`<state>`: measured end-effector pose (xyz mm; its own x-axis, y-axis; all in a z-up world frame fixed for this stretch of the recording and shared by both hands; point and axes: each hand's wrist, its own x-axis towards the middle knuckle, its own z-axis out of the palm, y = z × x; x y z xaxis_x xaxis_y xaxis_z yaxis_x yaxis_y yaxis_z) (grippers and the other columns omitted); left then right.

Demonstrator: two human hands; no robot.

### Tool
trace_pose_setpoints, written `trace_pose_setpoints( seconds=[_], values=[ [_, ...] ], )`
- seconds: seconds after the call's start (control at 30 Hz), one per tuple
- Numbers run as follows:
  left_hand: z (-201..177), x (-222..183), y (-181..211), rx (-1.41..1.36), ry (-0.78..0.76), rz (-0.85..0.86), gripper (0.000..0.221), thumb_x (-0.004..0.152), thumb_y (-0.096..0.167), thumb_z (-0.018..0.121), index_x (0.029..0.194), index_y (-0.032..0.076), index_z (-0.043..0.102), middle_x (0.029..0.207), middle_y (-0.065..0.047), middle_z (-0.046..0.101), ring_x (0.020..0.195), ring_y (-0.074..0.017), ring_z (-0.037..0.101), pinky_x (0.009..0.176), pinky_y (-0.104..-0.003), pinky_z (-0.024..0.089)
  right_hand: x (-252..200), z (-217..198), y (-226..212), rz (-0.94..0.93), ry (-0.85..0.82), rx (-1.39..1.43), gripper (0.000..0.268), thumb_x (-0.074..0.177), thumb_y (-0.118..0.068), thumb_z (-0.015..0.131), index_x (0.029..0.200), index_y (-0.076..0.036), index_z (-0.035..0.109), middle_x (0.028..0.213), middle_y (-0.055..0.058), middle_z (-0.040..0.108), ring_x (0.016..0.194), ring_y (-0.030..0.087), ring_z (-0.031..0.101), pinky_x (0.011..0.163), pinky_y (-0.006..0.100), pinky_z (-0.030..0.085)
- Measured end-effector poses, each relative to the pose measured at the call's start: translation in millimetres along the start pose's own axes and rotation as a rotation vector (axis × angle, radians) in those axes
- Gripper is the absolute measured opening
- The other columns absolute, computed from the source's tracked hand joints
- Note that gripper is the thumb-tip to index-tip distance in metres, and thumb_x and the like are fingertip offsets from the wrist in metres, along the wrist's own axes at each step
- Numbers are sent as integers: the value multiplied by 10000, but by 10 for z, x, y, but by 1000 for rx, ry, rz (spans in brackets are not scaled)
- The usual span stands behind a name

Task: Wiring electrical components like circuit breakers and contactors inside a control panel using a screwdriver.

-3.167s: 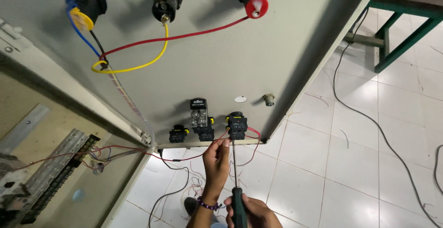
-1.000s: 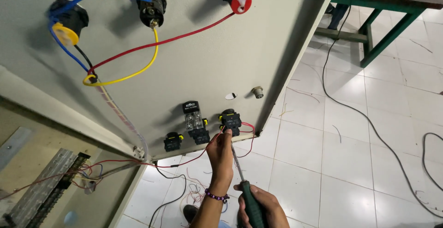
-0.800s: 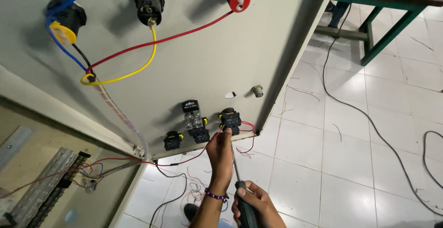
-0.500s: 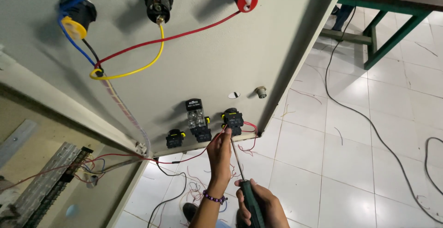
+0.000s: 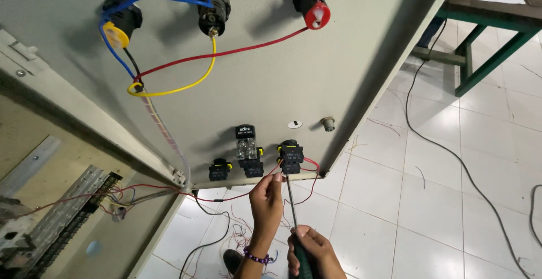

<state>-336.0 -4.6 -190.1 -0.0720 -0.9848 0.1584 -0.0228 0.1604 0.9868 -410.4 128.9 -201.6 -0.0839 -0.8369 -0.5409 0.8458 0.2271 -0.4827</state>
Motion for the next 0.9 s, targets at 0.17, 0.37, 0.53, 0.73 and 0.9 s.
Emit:
trace_pose_setpoints(
  seconds=[0.17, 0.37, 0.53, 0.73, 0.9],
  values=[
    [36, 2, -44, -16, 41, -2, 320, 974, 282, 619, 935, 7, 776, 814, -38, 766, 787, -104, 681, 714, -252, 546, 53, -219, -23, 74, -194, 1, 484, 880, -234, 591, 1188, 140, 582, 766, 296, 533, 585, 391, 543, 598, 440, 430],
    [22, -123, 92, -60, -7, -22, 308, 1037, 271, 577, 843, 70, 707, 618, 85, 353, 577, -53, 293, 518, -251, 263, -178, 152, -155, -152, 64, -201, 200, 846, 63, 763, 898, 43, 571, 540, 292, 538, 432, 372, 523, 472, 424, 430],
    [-85, -196, -55, 115, 64, -84, 350, 996, 272, 516, 1064, 73, 796, 1099, -49, 833, 1085, -167, 759, 955, -285, 548, -268, 318, -240, -109, 171, -283, 151, 891, 20, 752, 957, 56, 622, 568, 270, 505, 415, 343, 461, 490, 380, 369],
    [-346, -517, -784, 424, -199, -425, 385, 915, 306, 480, 1037, 117, 792, 1098, -19, 836, 1062, -177, 758, 924, -300, 547, -247, 261, -295, -29, 15, -153, 333, 953, -87, 613, 1124, 184, 707, 885, 256, 595, 615, 321, 550, 581, 404, 456],
    [-397, -623, -1125, 525, -393, -304, 561, 996, 431, 499, 1440, 89, 515, 1467, -100, 581, 1378, -254, 535, 1146, -382, 411, -466, 254, -324, 94, 46, -69, 205, 978, -29, 596, 1041, 163, 630, 926, 284, 578, 577, 376, 541, 546, 432, 455]
  ],
)
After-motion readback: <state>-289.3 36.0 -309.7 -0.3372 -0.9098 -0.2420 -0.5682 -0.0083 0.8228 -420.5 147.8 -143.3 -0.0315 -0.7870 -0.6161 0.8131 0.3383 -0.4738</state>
